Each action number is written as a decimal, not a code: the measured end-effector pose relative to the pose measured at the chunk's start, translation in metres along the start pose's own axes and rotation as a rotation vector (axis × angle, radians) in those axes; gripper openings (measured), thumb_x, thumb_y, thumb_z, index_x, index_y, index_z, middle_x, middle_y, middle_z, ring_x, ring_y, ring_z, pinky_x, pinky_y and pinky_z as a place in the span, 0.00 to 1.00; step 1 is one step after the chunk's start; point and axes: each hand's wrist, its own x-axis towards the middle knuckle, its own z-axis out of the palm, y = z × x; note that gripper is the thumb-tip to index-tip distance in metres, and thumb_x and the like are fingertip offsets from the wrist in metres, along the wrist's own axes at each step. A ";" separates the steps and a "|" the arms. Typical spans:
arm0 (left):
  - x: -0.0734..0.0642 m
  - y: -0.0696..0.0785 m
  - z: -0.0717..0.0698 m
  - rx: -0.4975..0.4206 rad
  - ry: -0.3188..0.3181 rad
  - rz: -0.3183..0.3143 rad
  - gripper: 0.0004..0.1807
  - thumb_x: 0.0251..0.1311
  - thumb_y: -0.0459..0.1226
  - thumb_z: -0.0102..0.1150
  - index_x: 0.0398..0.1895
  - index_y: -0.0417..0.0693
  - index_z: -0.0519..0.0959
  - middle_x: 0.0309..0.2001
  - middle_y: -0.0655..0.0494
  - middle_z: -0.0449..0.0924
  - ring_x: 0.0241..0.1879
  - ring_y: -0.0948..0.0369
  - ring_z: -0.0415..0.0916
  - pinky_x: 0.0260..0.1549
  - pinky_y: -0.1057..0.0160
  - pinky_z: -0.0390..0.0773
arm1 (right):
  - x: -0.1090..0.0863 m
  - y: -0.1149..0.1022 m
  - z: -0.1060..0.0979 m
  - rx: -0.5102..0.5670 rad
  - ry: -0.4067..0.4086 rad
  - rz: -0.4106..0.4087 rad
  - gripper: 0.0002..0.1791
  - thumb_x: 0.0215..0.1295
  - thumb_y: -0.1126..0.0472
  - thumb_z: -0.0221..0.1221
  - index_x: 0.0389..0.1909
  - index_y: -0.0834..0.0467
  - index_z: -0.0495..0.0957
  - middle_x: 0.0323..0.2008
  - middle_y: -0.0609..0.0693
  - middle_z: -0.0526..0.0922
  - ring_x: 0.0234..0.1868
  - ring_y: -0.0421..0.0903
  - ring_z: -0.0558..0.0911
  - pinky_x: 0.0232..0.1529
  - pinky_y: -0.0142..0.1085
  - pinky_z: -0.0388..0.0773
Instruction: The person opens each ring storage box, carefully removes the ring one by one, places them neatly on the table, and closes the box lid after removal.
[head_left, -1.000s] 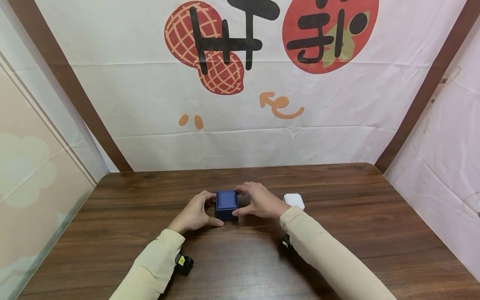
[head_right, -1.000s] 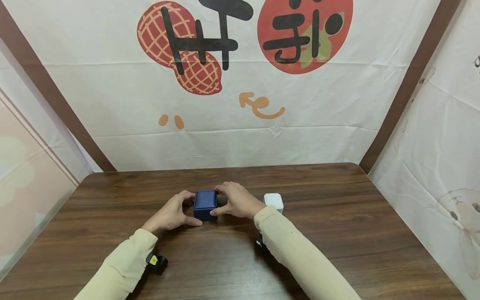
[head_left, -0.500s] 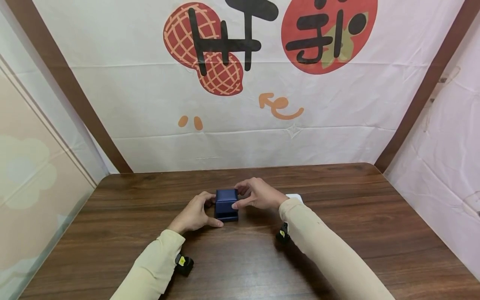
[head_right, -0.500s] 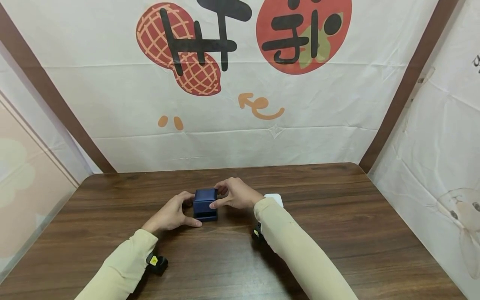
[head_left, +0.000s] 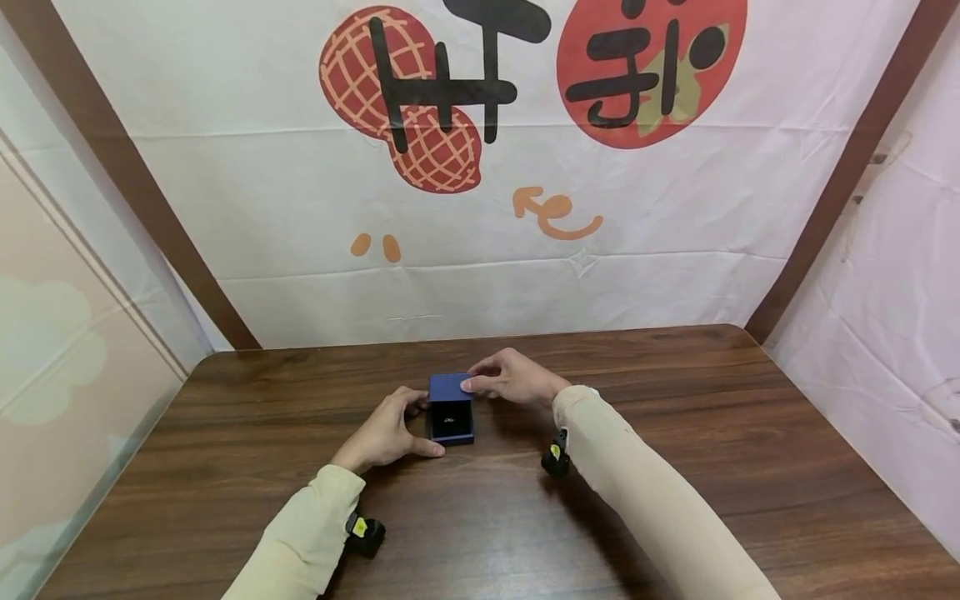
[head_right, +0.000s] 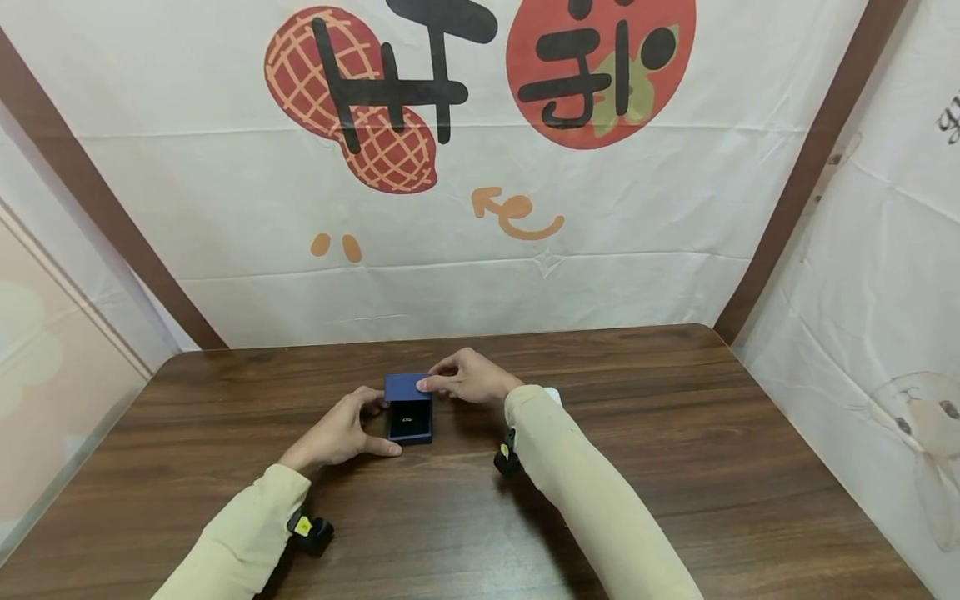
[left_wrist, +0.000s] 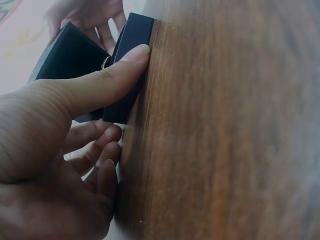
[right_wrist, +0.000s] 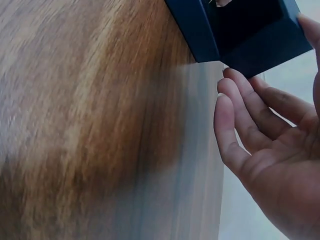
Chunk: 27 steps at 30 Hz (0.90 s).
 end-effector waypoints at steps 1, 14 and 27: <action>0.000 0.000 0.000 -0.006 0.000 0.002 0.47 0.41 0.37 0.85 0.64 0.25 0.71 0.54 0.40 0.75 0.54 0.45 0.71 0.58 0.44 0.71 | 0.001 0.001 0.000 0.016 0.002 0.008 0.28 0.72 0.49 0.63 0.63 0.64 0.77 0.47 0.50 0.86 0.50 0.46 0.84 0.51 0.40 0.81; -0.004 0.001 0.001 -0.061 -0.017 -0.066 0.48 0.42 0.37 0.85 0.65 0.27 0.70 0.58 0.40 0.72 0.58 0.44 0.67 0.60 0.43 0.68 | 0.008 0.000 0.010 0.105 0.070 0.099 0.26 0.76 0.45 0.56 0.53 0.66 0.81 0.40 0.56 0.85 0.42 0.47 0.84 0.42 0.37 0.82; -0.003 0.002 0.003 -0.091 -0.022 -0.120 0.49 0.41 0.37 0.85 0.66 0.29 0.69 0.59 0.40 0.71 0.59 0.44 0.66 0.61 0.44 0.67 | 0.004 -0.002 0.014 0.124 0.093 0.128 0.26 0.77 0.44 0.54 0.48 0.66 0.82 0.39 0.56 0.84 0.41 0.47 0.84 0.41 0.38 0.82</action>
